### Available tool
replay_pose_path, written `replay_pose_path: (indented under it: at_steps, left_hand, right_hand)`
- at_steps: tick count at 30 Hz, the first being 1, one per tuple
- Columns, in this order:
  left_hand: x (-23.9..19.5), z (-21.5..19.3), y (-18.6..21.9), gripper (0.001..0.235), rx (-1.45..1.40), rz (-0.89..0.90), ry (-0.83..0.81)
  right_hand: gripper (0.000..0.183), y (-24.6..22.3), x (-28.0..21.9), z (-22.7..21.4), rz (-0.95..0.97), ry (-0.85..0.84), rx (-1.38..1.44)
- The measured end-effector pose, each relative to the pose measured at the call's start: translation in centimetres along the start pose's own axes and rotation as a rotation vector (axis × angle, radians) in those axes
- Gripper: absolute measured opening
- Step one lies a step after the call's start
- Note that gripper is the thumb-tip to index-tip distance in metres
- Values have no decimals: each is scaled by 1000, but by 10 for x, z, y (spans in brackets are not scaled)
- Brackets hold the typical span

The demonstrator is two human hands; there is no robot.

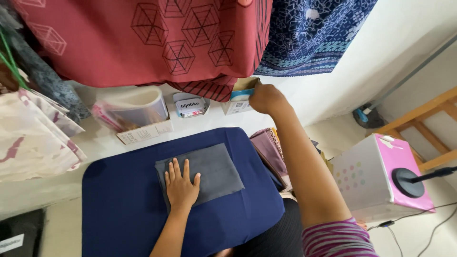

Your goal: The person uses a lint roller to clean a dark blue piece of fabric laid out on their lap. They then fold the fabric in half and roll it into a compact bundle.

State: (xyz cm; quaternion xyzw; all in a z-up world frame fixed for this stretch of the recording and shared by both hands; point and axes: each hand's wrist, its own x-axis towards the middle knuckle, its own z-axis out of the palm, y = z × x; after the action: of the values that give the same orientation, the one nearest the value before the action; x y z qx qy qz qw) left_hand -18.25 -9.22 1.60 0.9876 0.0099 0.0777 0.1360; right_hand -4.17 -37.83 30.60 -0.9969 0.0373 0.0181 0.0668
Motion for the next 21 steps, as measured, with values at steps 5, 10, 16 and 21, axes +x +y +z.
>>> replay_pose_path:
  at_steps: [5,10,16,21]
  left_hand:
    - [1,5,-1,73,-24,-17,8]
    - [7,16,-6,73,-31,12,56]
    - [5,5,-3,73,-24,-7,-53]
    - [10,29,-14,70,-1,43,69]
  right_hand:
    - [47,13,-83,-32,-11,318,346]
    - [30,73,-140,24,-266,302,629]
    - [53,53,-117,143,-374,-205,459]
    - [75,-22,-112,217,-431,-15,31]
